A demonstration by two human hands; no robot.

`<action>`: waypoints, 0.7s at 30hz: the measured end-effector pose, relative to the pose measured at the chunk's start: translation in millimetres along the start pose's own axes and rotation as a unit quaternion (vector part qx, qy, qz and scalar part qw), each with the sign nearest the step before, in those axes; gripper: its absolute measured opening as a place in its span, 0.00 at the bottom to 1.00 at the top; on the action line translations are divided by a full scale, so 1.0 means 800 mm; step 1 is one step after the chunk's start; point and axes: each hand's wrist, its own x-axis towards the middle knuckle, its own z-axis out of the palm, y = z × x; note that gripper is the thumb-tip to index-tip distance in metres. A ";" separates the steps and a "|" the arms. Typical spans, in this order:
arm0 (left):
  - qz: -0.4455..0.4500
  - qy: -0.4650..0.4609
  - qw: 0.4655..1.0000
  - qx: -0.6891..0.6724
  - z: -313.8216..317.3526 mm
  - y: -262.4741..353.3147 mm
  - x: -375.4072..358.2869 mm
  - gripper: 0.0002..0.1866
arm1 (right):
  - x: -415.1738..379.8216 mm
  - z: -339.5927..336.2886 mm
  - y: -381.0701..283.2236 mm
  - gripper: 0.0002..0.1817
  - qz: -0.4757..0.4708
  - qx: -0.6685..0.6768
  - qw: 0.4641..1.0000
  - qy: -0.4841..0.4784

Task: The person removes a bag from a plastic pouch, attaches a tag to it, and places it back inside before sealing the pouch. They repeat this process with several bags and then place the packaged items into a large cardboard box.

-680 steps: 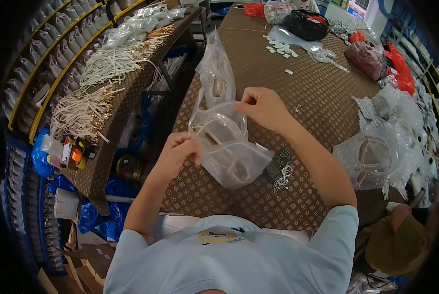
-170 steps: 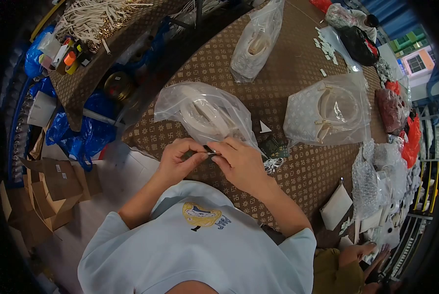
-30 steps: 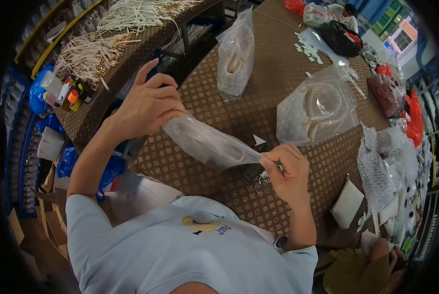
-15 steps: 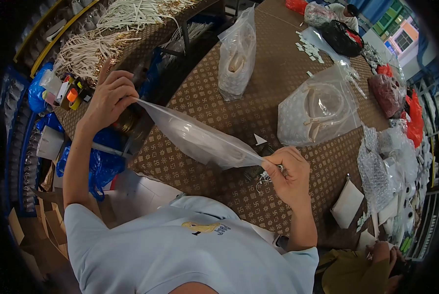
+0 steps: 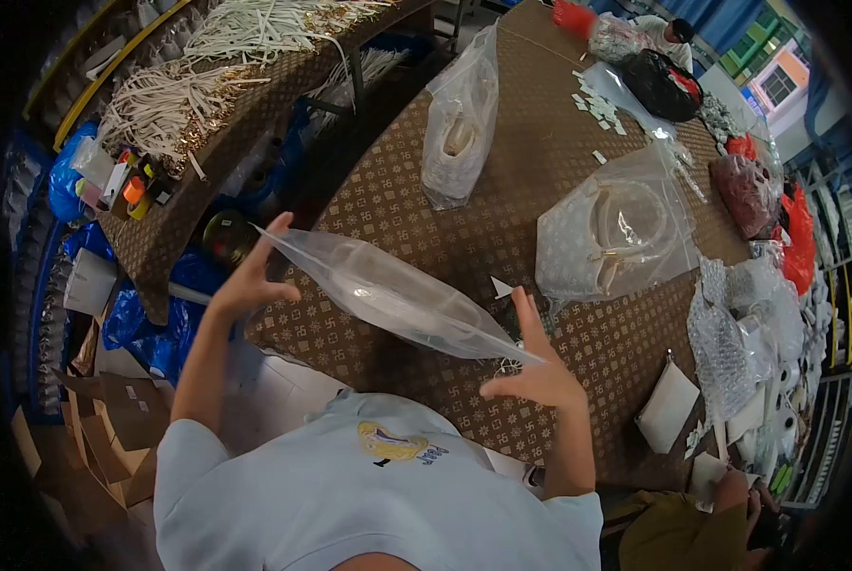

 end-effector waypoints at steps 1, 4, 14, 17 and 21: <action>0.010 -0.002 0.998 -0.064 0.023 -0.005 0.006 0.53 | 0.008 0.016 0.015 0.68 0.034 -0.071 0.997 0.002; -0.034 -0.080 0.957 -0.278 0.078 0.025 0.037 0.42 | 0.056 0.052 0.009 0.60 -0.071 -0.186 0.978 0.067; -0.010 0.029 0.960 -0.280 0.114 -0.015 0.051 0.26 | 0.029 0.023 0.000 0.13 0.140 0.200 0.918 0.312; -0.187 -0.021 0.963 -0.194 0.141 -0.074 0.044 0.29 | 0.014 -0.019 -0.040 0.15 0.153 0.235 0.838 0.468; -0.003 -0.046 0.959 0.281 0.215 -0.130 0.016 0.29 | 0.059 -0.070 -0.012 0.21 0.081 0.164 0.799 0.572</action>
